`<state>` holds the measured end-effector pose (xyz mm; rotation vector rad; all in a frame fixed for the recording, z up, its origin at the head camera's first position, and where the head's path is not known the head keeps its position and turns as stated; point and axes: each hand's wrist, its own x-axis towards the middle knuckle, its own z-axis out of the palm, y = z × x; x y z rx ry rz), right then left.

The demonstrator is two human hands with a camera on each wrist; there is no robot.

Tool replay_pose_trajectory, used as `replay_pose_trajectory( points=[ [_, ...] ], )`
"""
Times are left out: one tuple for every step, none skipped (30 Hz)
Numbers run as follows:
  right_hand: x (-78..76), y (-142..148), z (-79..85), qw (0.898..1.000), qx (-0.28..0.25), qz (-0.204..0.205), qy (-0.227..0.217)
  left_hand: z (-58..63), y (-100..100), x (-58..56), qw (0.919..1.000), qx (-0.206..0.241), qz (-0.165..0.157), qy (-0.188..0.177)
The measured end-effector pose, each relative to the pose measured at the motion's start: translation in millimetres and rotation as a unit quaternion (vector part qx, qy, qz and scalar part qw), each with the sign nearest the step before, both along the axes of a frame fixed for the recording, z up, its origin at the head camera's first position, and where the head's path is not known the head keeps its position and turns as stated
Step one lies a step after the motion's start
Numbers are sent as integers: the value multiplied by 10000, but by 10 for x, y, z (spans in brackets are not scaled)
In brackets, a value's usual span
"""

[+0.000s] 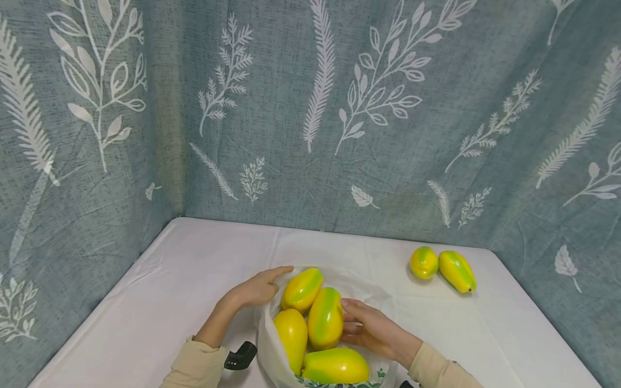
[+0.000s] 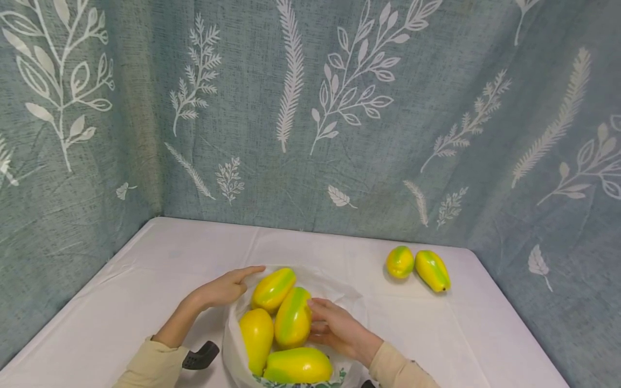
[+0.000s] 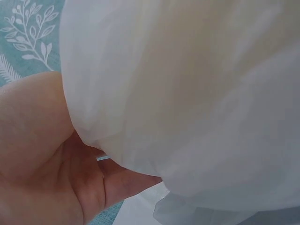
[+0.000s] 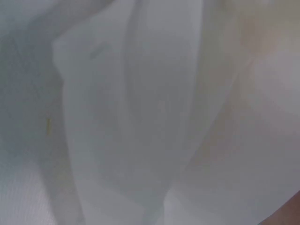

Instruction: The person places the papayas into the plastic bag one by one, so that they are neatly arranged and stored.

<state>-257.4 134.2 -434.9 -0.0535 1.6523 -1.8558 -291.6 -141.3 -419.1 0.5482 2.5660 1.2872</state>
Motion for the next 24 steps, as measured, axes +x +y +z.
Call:
replay_pose_trajectory(
  points=[
    [0, 3, 0, 10000, -29, -13, -23, -2, 1, -2, 10000, -5, -6, 5],
    [1, 8, 1, 10000, -52, -17, -40, -4, 1, -4, 10000, -16, -16, 14],
    [1, 14, 0, 10000, -76, -1, -48, -4, 2, -5, 10000, -22, -21, 14],
    [3, 20, 2, 9999, -96, 14, -61, -3, 2, -6, 10000, -32, -24, 18],
    [6, 26, 5, 9999, -122, 23, -78, -4, 2, -7, 10000, -42, -31, 27],
    [10, 32, 8, 9999, -134, 47, -88, -3, 1, -7, 10000, -46, -34, 23],
    [12, 38, 9, 9998, -137, 84, -97, -2, 1, -7, 10000, -47, -37, 21],
    [15, 43, 10, 9998, -129, 117, -101, -2, 0, -5, 10000, -54, -38, 17],
    [17, 48, 9, 9998, -112, 150, -100, -1, -1, -2, 10000, -47, -36, 8],
    [17, 51, 11, 9998, -88, 177, -104, 0, -4, 0, 10000, -41, -34, 14],
    [15, 56, 10, 9997, -49, 203, -95, 2, -7, 2, 10000, -34, -34, 13],
    [10, 62, 4, 9997, 10, 233, -76, 3, -10, 6, 10000, -20, -31, 8],
    [4, 69, -2, 9996, 79, 251, -40, 5, -12, 9, 10000, -11, -30, 7],
    [-2, 78, -9, 9995, 169, 260, 8, 7, -14, 13, 10000, -3, -27, 6],
    [-9, 88, -16, 9993, 271, 266, 63, 9, -17, 16, 10000, 8, -28, 9],
    [-17, 99, -24, 9989, 367, 254, 118, 9, -19, 19, 10000, 18, -26, 16],
    [-24, 111, -32, 9984, 475, 231, 175, 10, -22, 21, 10000, 26, -27, 21],
    [-31, 125, -38, 9979, 573, 203, 225, 9, -24, 22, 10000, 35, -26, 25],
    [-35, 138, -39, 9973, 665, 166, 267, 9, -26, 23, 10000, 40, -28, 30],
    [-40, 151, -42, 9967, 751, 126, 290, 8, -27, 24, 10000, 44, -29, 36],
    [-42, 163, -40, 9961, 820, 85, 312, 9, -28, 24, 10000, 49, -32, 41],
    [-44, 176, -37, 9955, 888, 56, 340, 10, -29, 25, 10000, 60, -36, 40],
    [-46, 188, -32, 9947, 956, 30, 369, 12, -30, 25, 10000, 66, -38, 38],
    [-46, 199, -25, 9942, 1004, 3, 396, 13, -30, 25, 10000, 70, -41, 39]
  ],
)
